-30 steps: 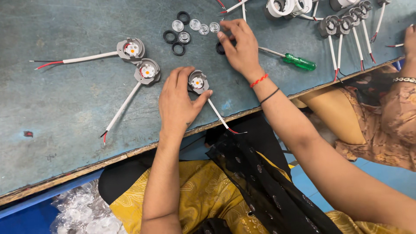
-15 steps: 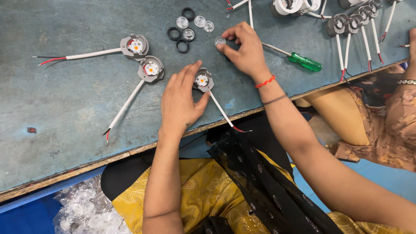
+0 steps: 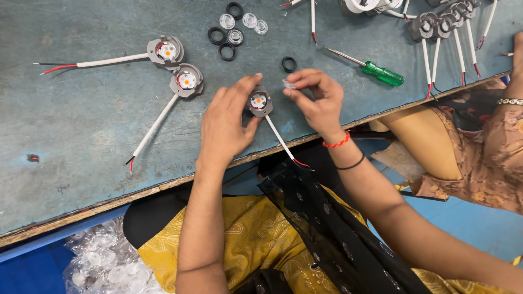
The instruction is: The person assembles small electrical components, likely LED light fixtures, at a workbench. They use a screwdriver to tighten screws on the fixtures and attach black rubber rings to the base of each unit.
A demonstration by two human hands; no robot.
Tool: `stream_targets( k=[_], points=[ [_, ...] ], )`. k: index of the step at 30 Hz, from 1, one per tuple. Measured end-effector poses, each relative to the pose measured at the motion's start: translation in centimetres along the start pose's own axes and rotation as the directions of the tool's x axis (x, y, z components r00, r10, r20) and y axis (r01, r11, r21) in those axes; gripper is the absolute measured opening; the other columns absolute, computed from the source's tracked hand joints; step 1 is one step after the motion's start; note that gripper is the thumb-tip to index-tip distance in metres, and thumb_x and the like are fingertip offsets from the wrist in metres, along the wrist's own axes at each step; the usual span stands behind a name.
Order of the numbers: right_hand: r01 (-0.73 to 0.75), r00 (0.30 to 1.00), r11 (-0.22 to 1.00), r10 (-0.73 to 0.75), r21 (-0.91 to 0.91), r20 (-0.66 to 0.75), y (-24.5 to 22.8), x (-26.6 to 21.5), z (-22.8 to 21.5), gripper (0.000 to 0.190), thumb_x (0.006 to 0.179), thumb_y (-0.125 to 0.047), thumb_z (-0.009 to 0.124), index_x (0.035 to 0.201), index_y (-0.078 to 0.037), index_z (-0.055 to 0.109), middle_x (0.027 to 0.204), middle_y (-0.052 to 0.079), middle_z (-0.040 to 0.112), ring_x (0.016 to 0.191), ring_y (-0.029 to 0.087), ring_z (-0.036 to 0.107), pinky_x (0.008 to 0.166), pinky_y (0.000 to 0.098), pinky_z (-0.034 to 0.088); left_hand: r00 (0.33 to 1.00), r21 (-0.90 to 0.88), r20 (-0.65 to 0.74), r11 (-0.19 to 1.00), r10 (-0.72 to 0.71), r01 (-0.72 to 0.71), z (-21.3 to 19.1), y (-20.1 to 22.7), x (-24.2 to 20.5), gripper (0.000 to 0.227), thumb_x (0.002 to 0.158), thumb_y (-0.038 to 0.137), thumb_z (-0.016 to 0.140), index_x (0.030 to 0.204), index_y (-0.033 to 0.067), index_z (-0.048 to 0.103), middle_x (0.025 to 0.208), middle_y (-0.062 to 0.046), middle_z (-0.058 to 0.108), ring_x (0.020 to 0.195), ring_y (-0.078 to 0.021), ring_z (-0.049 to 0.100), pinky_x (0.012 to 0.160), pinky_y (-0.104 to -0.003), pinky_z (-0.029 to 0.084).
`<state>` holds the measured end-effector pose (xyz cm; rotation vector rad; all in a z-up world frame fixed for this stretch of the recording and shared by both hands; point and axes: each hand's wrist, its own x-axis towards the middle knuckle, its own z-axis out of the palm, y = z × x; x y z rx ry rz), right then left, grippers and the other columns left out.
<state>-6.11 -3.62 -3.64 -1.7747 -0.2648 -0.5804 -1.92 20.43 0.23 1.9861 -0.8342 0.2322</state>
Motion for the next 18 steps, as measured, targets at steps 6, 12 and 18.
stream_targets(
  k=[6, 12, 18],
  points=[
    [-0.158, 0.973, 0.968, 0.186, 0.193, -0.136, 1.1, -0.6, -0.6, 0.025, 0.095, 0.019, 0.071, 0.104, 0.000, 0.060, 0.121, 0.013, 0.066, 0.111, 0.017, 0.066, 0.098, 0.0312, 0.058, 1.000, -0.004, -0.005, 1.000, 0.026, -0.026, 0.1, 0.2, 0.0, 0.082, 0.069, 0.008, 0.088, 0.143, 0.0163, 0.055, 0.136, -0.003, 0.066, 0.102, -0.0276, 0.065, 0.088, -0.038, 0.055],
    [-0.139, 0.983, 0.977, 0.156, 0.159, -0.095, 1.2, -0.6, -0.4, 0.026, 0.094, 0.019, 0.072, 0.103, -0.001, 0.059, 0.120, 0.012, 0.066, 0.111, 0.016, 0.065, 0.099, 0.0311, 0.058, 1.000, -0.025, -0.008, 1.000, -0.003, 0.003, 0.1, 0.3, -0.1, 0.085, 0.069, 0.009, 0.089, 0.146, 0.0162, 0.054, 0.132, -0.002, 0.067, 0.101, -0.0274, 0.065, 0.088, -0.038, 0.055],
    [-0.138, 0.985, 0.981, 0.150, 0.137, -0.087, 1.0, -0.4, -0.3, 0.027, 0.094, 0.020, 0.073, 0.102, -0.002, 0.059, 0.119, 0.012, 0.066, 0.111, 0.016, 0.066, 0.100, 0.0313, 0.058, 1.000, -0.015, 0.001, 1.000, 0.000, 0.000, 0.0, 0.4, 0.0, 0.084, 0.069, 0.008, 0.088, 0.145, 0.0162, 0.054, 0.135, -0.003, 0.066, 0.099, -0.0272, 0.065, 0.087, -0.038, 0.054]
  ],
)
